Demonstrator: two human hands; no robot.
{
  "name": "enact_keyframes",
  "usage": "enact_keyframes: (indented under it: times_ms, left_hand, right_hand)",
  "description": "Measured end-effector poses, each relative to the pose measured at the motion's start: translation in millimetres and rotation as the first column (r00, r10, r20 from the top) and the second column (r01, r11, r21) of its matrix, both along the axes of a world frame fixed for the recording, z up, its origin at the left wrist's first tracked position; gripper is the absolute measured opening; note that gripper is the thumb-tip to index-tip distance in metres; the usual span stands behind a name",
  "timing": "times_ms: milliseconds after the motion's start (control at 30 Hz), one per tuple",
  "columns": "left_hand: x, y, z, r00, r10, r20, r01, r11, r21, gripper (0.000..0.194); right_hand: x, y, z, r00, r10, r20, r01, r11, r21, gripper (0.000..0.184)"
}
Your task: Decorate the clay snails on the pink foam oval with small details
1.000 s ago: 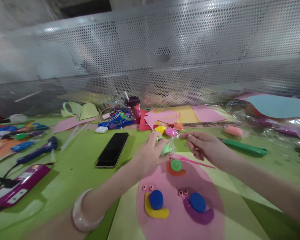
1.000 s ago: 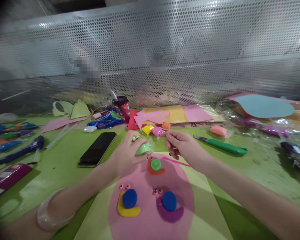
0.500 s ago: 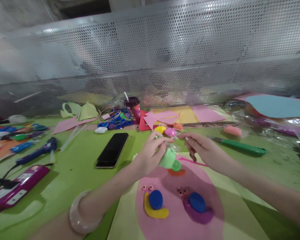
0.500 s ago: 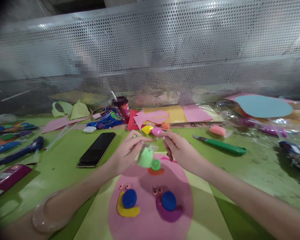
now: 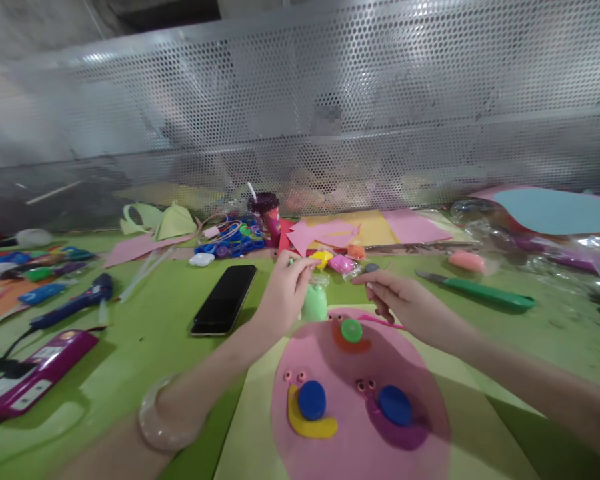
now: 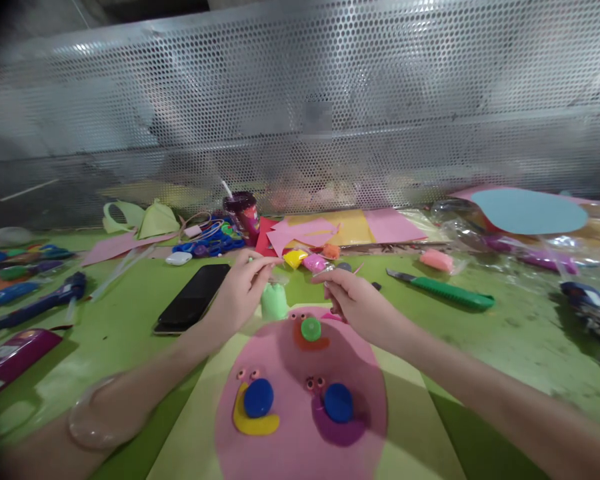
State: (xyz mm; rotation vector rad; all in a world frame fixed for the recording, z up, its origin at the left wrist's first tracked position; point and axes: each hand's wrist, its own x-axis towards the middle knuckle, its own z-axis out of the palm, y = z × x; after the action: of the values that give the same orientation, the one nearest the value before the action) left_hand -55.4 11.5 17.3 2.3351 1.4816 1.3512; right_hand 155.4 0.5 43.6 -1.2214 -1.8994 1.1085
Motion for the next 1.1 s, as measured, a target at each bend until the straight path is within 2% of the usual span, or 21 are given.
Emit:
enact_keyframes:
  times_ms: [167, 333, 433, 533, 633, 833, 967, 1100]
  left_hand:
    - [15.6, -24.4, 8.5, 0.996, -0.083, -0.019, 0.084, 0.989, 0.123, 0.024]
    - [23.7, -38.1, 11.5, 0.993, -0.098, -0.059, 0.108, 0.977, 0.185, 0.024]
    - [23.9, -38.6, 13.1, 0.992, -0.125, 0.001, 0.124, 0.983, 0.134, 0.022]
    - [22.4, -35.2, 14.1, 0.963, -0.188, 0.195, 0.191, 0.982, 0.002, 0.025]
    - [19.3, -29.2, 13.2, 0.924, -0.218, 0.314, 0.247, 0.967, -0.057, 0.029]
    - [14.3, -19.6, 9.1, 0.881, -0.294, 0.37, 0.346, 0.935, -0.08, 0.015]
    - [17.0, -23.2, 11.2, 0.89, -0.3, 0.343, 0.332, 0.943, -0.034, 0.017]
    - [20.9, -29.2, 12.7, 0.904, -0.293, 0.312, 0.314, 0.949, -0.016, 0.018]
  right_hand:
    - [-5.5, -17.6, 4.1, 0.983, 0.007, 0.184, -0.039, 0.985, 0.169, 0.027]
    - [-7.8, -25.2, 5.1, 0.976, 0.037, 0.214, -0.075, 0.982, 0.172, 0.022]
    - [-7.9, -26.5, 6.7, 0.982, 0.046, 0.185, -0.08, 0.98, 0.182, 0.017]
    - [-6.5, -25.9, 8.1, 0.987, 0.023, 0.162, -0.056, 0.977, 0.205, 0.012]
    - [-4.0, -24.1, 9.5, 0.99, 0.009, 0.141, -0.041, 0.974, 0.222, 0.011]
    - [-0.7, -19.1, 10.9, 0.993, -0.044, 0.109, 0.01, 0.956, 0.293, 0.015]
    - [-1.0, -17.9, 10.5, 0.982, -0.079, 0.169, 0.008, 0.922, 0.386, 0.014]
    - [-3.0, -20.0, 11.6, 0.979, -0.069, 0.191, -0.011, 0.92, 0.392, 0.02]
